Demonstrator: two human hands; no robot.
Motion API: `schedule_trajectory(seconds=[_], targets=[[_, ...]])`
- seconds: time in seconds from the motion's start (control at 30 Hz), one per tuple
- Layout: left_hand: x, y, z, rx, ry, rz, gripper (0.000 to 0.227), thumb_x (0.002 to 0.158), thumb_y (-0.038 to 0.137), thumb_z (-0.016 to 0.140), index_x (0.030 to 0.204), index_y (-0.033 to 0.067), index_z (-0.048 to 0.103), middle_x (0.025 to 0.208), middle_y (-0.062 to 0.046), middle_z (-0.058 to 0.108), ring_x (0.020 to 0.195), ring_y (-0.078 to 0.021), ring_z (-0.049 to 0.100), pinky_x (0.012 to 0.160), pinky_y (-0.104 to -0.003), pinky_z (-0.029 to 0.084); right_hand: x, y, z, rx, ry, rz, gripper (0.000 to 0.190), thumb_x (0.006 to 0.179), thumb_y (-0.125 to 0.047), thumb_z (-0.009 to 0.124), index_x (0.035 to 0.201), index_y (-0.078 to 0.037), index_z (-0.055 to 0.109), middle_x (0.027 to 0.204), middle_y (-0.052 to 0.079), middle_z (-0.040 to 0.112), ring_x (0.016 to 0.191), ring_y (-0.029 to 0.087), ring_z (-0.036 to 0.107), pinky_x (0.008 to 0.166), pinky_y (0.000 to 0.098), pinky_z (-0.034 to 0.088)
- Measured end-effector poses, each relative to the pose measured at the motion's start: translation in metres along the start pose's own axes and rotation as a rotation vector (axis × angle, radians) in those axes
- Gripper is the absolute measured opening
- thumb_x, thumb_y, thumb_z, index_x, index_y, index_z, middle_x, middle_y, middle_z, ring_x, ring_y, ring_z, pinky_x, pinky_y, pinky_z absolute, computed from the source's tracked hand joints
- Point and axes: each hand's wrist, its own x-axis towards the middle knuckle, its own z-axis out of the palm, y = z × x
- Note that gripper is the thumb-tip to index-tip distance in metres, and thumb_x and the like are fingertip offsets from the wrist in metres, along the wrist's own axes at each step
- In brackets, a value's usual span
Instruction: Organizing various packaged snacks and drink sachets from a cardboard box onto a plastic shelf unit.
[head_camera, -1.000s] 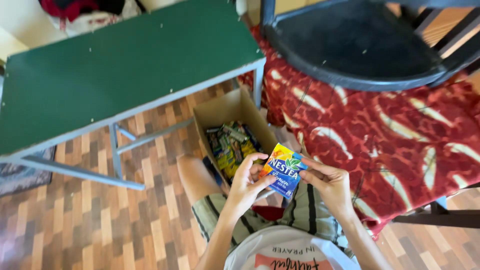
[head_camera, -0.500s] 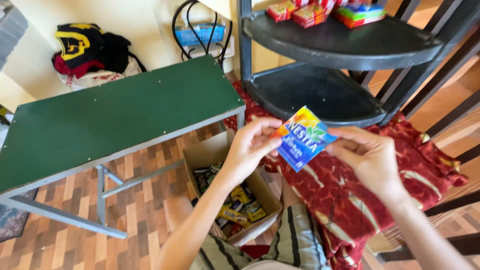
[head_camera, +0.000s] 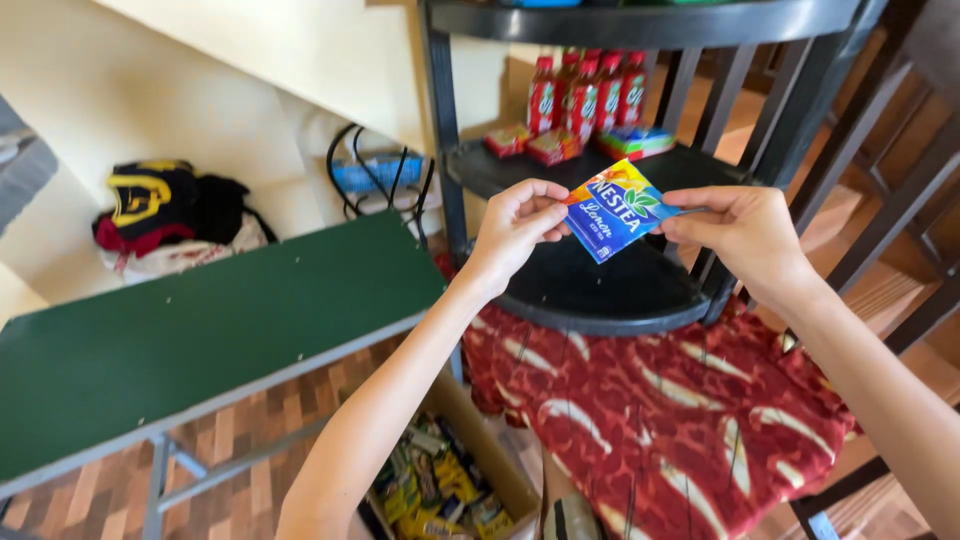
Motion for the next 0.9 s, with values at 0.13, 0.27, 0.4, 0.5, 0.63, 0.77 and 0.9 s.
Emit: schedule_trajectory(seconds=[0.13,0.27,0.4,0.5,0.63,0.77,0.9], targets=[[0.041,-0.005,0.005,-0.067,-0.010,0.023,0.017,0.097,0.009,0.069,0.112,0.0022,0.067,0.093,-0.005,0.073,0.080,-0.0107,0.072,0.074,-0.024,0.059,0.033,0.006,-0.019,0.046,0.006,-0.003,0.036,0.089,0.000,0.073,0.124,0.006,0.070,0.105,0.015,0.076,0.093,0.016,0.074,0.086,0.0278,0.059],[0.085,-0.042,0.006,-0.118,0.064,-0.004,0.016,0.095,0.006,0.071,0.109,-0.0007,0.067,0.093,-0.009,0.073,0.079,-0.0143,0.073,0.074,-0.028,0.062,0.064,0.020,-0.034,0.125,0.012,0.020,0.036,0.087,0.002,0.073,0.123,0.007,0.069,0.106,0.016,0.076,0.095,0.019,0.075,0.087,0.0294,0.061],[0.118,-0.052,0.017,-0.131,0.121,0.018,0.016,0.094,0.004,0.072,0.106,-0.0030,0.067,0.094,-0.011,0.073,0.079,-0.0169,0.074,0.075,-0.029,0.063,0.092,0.029,-0.045,0.144,0.030,0.003,0.034,0.087,0.003,0.073,0.120,0.010,0.068,0.108,0.016,0.075,0.096,0.021,0.075,0.087,0.0305,0.062],[0.133,-0.054,0.025,-0.118,0.158,0.019,0.021,0.090,0.003,0.075,0.108,-0.0026,0.066,0.094,-0.012,0.072,0.081,-0.0169,0.074,0.077,-0.029,0.063,0.112,0.045,-0.051,0.162,0.042,-0.004,0.033,0.087,0.003,0.073,0.119,0.011,0.068,0.109,0.017,0.075,0.096,0.022,0.076,0.087,0.0302,0.063],[0.160,-0.073,0.028,-0.084,0.180,0.005,0.026,0.087,0.002,0.076,0.110,-0.0036,0.065,0.093,-0.012,0.073,0.082,-0.0166,0.074,0.077,-0.028,0.064,0.141,0.071,-0.057,0.176,0.048,-0.007,0.033,0.087,0.004,0.073,0.119,0.012,0.068,0.108,0.018,0.075,0.096,0.023,0.076,0.086,0.0298,0.064],[0.192,-0.105,0.031,-0.094,0.220,-0.031,0.025,0.088,0.003,0.075,0.109,-0.0059,0.066,0.092,-0.013,0.073,0.079,-0.0169,0.073,0.072,-0.028,0.062,0.167,0.092,-0.060,0.150,0.063,-0.008,0.033,0.088,0.005,0.072,0.120,0.013,0.067,0.107,0.019,0.075,0.095,0.023,0.076,0.084,0.0293,0.064],[0.214,-0.128,0.040,-0.057,0.252,-0.080,0.026,0.088,0.004,0.076,0.109,-0.0062,0.066,0.092,-0.012,0.072,0.076,-0.0147,0.072,0.069,-0.026,0.061,0.196,0.122,-0.062,0.156,0.093,-0.011,0.034,0.088,0.006,0.071,0.121,0.012,0.067,0.106,0.018,0.075,0.094,0.021,0.076,0.083,0.0286,0.064]])
